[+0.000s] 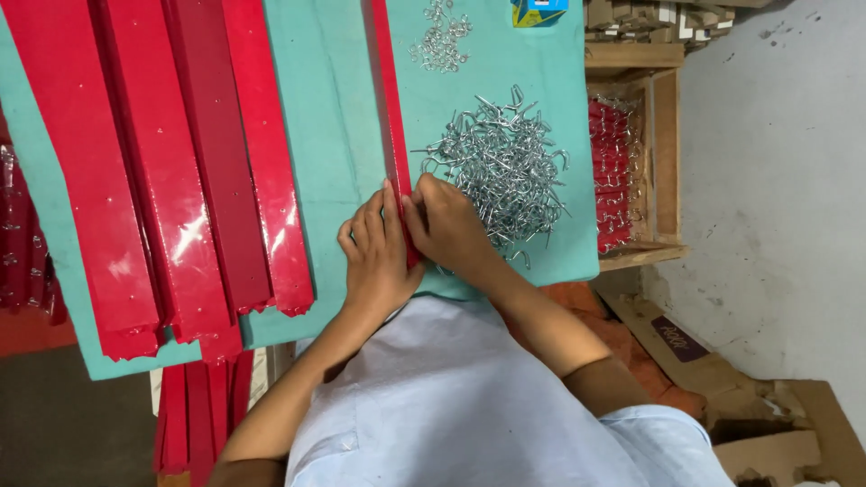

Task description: Attaching metal hooks to red plastic strips and stacking the finished items in a wooden crate.

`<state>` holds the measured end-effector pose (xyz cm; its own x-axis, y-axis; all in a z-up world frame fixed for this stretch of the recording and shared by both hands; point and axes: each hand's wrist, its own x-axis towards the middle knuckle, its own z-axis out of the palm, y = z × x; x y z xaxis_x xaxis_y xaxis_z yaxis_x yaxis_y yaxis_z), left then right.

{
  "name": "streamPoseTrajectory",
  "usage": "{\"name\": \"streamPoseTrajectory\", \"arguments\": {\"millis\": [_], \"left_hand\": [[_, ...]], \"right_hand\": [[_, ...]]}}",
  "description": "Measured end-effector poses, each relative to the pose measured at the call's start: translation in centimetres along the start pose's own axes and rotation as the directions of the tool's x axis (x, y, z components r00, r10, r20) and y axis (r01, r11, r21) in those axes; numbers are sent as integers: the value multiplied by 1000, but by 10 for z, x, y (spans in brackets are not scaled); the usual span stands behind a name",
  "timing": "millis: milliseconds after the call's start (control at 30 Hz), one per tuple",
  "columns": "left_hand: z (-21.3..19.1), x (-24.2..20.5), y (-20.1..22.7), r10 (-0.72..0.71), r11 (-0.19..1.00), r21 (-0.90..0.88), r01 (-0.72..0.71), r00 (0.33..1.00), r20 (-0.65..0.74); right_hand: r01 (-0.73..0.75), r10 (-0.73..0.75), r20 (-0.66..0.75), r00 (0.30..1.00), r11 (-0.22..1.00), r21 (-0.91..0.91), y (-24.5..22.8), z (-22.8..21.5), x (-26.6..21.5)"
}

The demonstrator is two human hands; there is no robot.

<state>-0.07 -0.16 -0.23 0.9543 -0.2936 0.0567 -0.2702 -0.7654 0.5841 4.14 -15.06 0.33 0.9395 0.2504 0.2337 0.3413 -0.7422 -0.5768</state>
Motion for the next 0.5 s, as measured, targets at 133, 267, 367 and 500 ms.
{"name": "streamPoseTrajectory", "arguments": {"millis": [133,267,367,500], "left_hand": [[5,-1,-3,-6,1000,2,6,1000,-10],[3,-2,-1,-11,1000,21,11,1000,-8],[-1,-2,2,-2,1000,26,3,1000,-16],[-5,-1,4,1,1000,-9,-1,1000,-29]], "right_hand": [[-215,218,-50,975,975,52,-36,-3,4],[-237,245,-51,968,964,123,-34,-6,3],[-148,153,-47,987,984,100,-21,-24,8],[51,-70,-150,986,991,-125,19,-53,36]]}}
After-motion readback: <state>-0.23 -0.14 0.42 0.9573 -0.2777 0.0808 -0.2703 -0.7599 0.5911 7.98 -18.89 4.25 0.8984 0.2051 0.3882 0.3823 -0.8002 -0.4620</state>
